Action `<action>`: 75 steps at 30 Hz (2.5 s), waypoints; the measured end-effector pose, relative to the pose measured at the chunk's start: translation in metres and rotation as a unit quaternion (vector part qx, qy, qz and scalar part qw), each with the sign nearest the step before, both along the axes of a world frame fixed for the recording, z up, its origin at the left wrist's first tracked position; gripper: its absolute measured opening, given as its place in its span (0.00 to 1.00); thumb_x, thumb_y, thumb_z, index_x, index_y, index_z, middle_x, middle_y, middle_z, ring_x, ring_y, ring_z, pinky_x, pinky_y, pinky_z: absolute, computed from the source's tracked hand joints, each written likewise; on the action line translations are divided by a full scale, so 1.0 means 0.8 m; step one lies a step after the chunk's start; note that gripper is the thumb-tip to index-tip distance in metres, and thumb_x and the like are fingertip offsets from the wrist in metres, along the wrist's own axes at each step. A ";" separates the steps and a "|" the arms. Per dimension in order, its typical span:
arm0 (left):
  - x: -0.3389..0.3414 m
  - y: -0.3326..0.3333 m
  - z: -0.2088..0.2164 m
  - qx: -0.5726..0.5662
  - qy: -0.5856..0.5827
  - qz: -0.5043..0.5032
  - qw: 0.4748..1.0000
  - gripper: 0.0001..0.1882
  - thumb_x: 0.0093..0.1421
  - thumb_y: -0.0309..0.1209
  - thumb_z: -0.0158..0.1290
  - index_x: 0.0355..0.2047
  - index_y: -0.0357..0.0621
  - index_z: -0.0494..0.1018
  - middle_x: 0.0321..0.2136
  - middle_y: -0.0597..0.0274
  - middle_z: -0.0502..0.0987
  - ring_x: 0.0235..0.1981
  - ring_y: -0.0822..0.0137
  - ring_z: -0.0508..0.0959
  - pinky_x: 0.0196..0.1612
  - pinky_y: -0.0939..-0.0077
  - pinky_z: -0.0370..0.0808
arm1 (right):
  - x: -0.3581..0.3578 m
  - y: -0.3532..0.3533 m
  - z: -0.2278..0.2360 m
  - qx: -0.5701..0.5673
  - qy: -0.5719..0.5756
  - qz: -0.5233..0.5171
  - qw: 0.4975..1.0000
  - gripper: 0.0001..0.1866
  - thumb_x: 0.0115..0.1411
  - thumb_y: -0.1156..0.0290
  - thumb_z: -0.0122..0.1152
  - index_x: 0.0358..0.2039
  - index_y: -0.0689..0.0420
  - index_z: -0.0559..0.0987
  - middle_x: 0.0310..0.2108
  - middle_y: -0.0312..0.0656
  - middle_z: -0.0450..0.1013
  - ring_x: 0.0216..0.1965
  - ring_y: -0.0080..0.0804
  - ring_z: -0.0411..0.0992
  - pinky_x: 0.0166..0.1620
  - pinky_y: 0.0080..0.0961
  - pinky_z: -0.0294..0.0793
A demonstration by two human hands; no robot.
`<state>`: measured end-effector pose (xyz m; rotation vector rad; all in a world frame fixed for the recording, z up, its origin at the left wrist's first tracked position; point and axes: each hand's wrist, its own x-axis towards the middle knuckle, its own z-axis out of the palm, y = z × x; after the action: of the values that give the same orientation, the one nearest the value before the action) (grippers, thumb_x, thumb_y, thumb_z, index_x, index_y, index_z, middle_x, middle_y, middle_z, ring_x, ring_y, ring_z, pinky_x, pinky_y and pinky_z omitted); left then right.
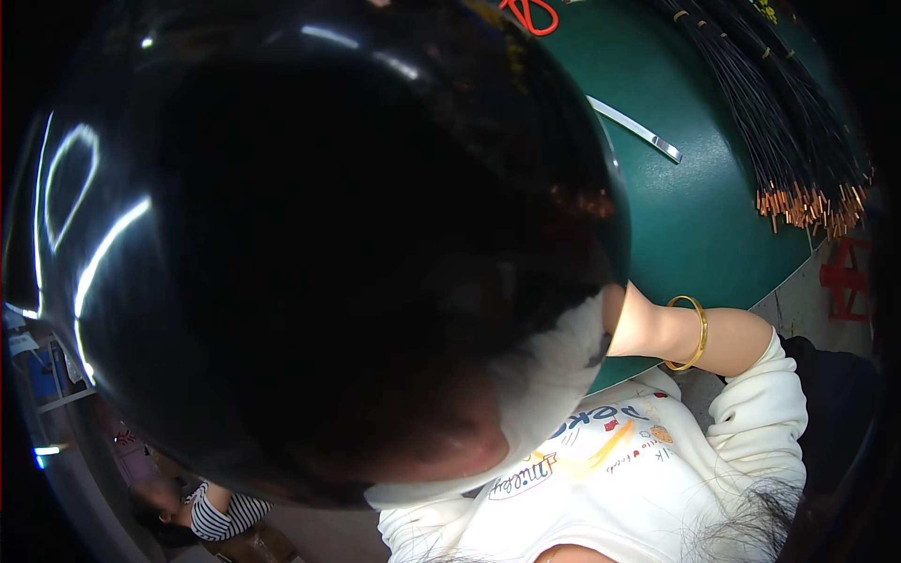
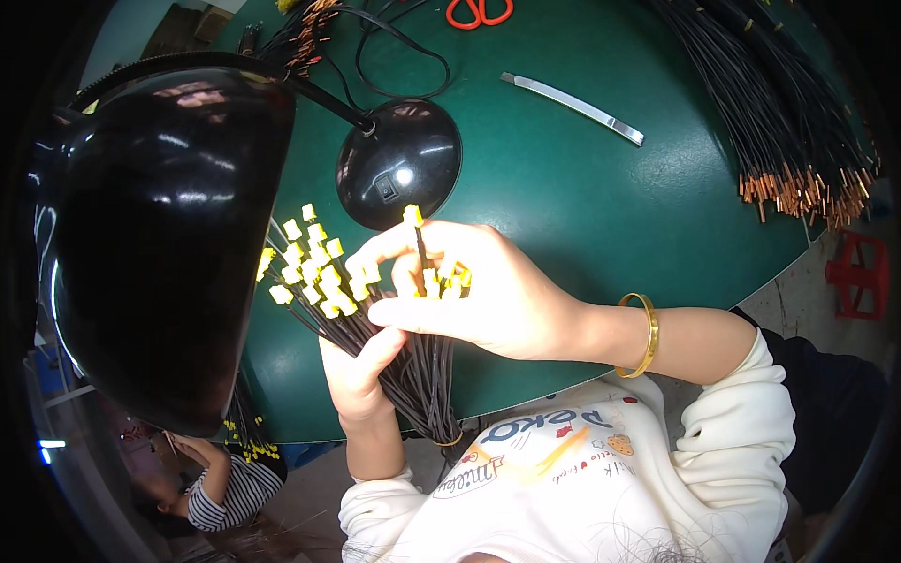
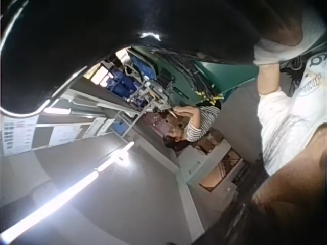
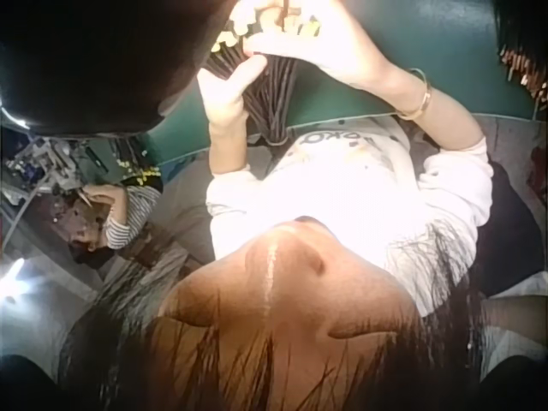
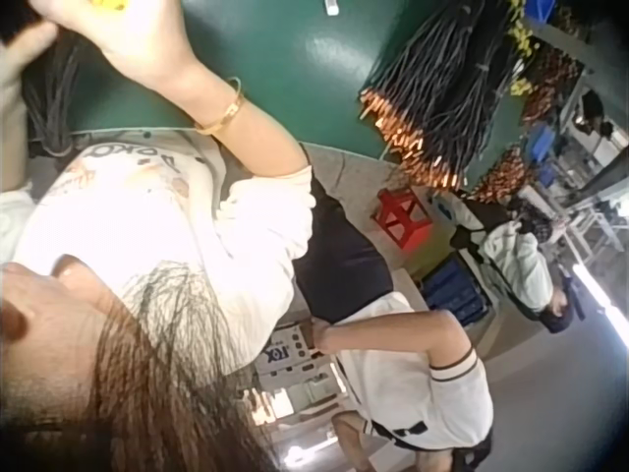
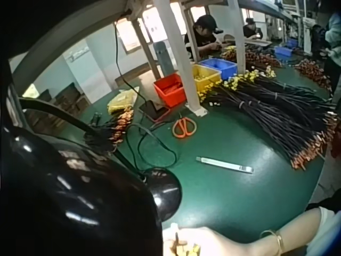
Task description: The person bundles wires together by wrapping rubber bands around them by hand and arranges the completed wire bundles on the table.
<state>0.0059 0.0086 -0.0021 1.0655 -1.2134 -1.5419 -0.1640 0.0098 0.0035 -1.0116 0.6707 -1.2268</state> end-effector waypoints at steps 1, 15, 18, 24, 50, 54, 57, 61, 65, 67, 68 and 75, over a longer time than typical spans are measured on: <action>0.003 0.003 0.005 -0.004 -0.003 0.008 1.000 0.19 0.43 0.23 0.55 0.37 0.32 0.66 0.29 0.59 0.71 0.32 0.69 0.72 0.39 0.78 0.68 | 0.004 0.000 0.010 -0.002 -0.023 0.002 1.000 0.10 0.51 0.75 0.57 0.33 0.62 0.70 0.27 0.35 0.68 0.31 0.17 0.67 0.37 0.15 0.67; 0.001 0.000 -0.004 0.009 0.005 -0.029 1.000 0.19 0.39 0.25 0.60 0.33 0.37 0.66 0.27 0.65 0.69 0.30 0.74 0.69 0.36 0.81 0.66 | 0.005 -0.001 -0.008 -0.008 -0.101 -0.022 0.995 0.09 0.52 0.76 0.56 0.33 0.62 0.69 0.28 0.36 0.69 0.31 0.17 0.67 0.37 0.16 0.67; -0.011 0.003 0.007 0.025 0.026 -0.024 0.999 0.21 0.40 0.26 0.60 0.35 0.36 0.66 0.27 0.65 0.69 0.30 0.74 0.69 0.35 0.82 0.66 | 0.004 0.001 -0.001 -0.004 -0.088 -0.024 0.996 0.09 0.52 0.76 0.56 0.34 0.62 0.69 0.27 0.36 0.68 0.30 0.17 0.66 0.37 0.16 0.67; -0.006 0.003 -0.006 0.072 0.070 -0.010 0.995 0.22 0.43 0.26 0.55 0.39 0.33 0.63 0.28 0.60 0.70 0.28 0.73 0.70 0.33 0.83 0.66 | -0.006 0.000 -0.006 0.013 -0.067 -0.041 0.997 0.10 0.52 0.76 0.55 0.34 0.62 0.68 0.25 0.34 0.67 0.28 0.16 0.66 0.35 0.15 0.66; -0.008 0.010 0.009 0.057 0.040 0.021 0.997 0.19 0.43 0.19 0.53 0.39 0.32 0.65 0.29 0.58 0.71 0.30 0.70 0.72 0.37 0.78 0.68 | 0.002 -0.001 0.011 0.032 -0.035 -0.015 0.999 0.09 0.53 0.75 0.55 0.35 0.63 0.70 0.28 0.35 0.68 0.27 0.15 0.65 0.32 0.14 0.68; -0.013 0.009 0.009 0.047 0.055 0.029 0.997 0.18 0.43 0.19 0.52 0.37 0.32 0.66 0.29 0.58 0.71 0.30 0.70 0.71 0.37 0.79 0.68 | 0.009 -0.005 -0.011 0.042 -0.096 0.014 0.994 0.08 0.53 0.75 0.55 0.33 0.63 0.70 0.28 0.36 0.68 0.28 0.16 0.66 0.33 0.15 0.68; -0.005 0.008 0.005 0.041 0.074 0.009 0.996 0.17 0.44 0.19 0.52 0.36 0.32 0.66 0.28 0.58 0.70 0.30 0.71 0.71 0.37 0.80 0.67 | 0.014 -0.006 -0.014 0.001 -0.135 -0.027 0.991 0.07 0.52 0.75 0.55 0.31 0.62 0.70 0.28 0.36 0.69 0.28 0.16 0.66 0.34 0.15 0.68; 0.003 0.013 0.009 0.030 0.061 0.010 0.998 0.17 0.43 0.20 0.53 0.36 0.33 0.66 0.27 0.59 0.71 0.30 0.71 0.71 0.36 0.80 0.67 | 0.009 -0.004 -0.002 -0.033 -0.046 -0.030 0.998 0.06 0.51 0.77 0.57 0.28 0.61 0.69 0.26 0.35 0.68 0.28 0.16 0.66 0.33 0.15 0.68; -0.013 0.005 0.003 0.022 0.013 -0.017 1.000 0.17 0.41 0.20 0.55 0.34 0.33 0.68 0.26 0.60 0.71 0.27 0.71 0.71 0.33 0.81 0.68 | -0.012 -0.003 0.012 0.011 -0.073 -0.011 0.997 0.08 0.50 0.77 0.59 0.25 0.60 0.67 0.24 0.35 0.67 0.26 0.17 0.67 0.31 0.15 0.67; -0.009 0.008 0.008 0.018 -0.002 -0.024 1.000 0.16 0.41 0.20 0.56 0.34 0.33 0.68 0.25 0.60 0.71 0.27 0.71 0.71 0.33 0.81 0.68 | -0.005 -0.004 0.004 0.007 -0.082 -0.001 0.997 0.09 0.49 0.76 0.59 0.24 0.60 0.66 0.23 0.35 0.67 0.25 0.17 0.67 0.29 0.15 0.67; -0.008 0.009 0.010 0.026 -0.005 -0.018 0.999 0.16 0.41 0.20 0.56 0.33 0.33 0.68 0.24 0.60 0.71 0.27 0.71 0.71 0.32 0.81 0.68 | -0.003 -0.003 0.004 0.001 -0.074 -0.003 0.997 0.10 0.49 0.76 0.59 0.23 0.60 0.66 0.23 0.35 0.67 0.25 0.17 0.67 0.29 0.15 0.67; -0.011 0.010 0.009 0.038 0.006 -0.011 0.999 0.13 0.41 0.20 0.55 0.30 0.33 0.69 0.24 0.60 0.71 0.26 0.72 0.71 0.31 0.82 0.68 | -0.007 0.003 0.025 0.009 -0.016 -0.042 0.999 0.12 0.47 0.74 0.62 0.21 0.58 0.64 0.20 0.34 0.65 0.24 0.16 0.65 0.27 0.13 0.65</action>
<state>-0.0032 0.0166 0.0052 1.0944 -1.1694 -1.6206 -0.1699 0.0121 0.0233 -0.9547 0.7037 -1.3066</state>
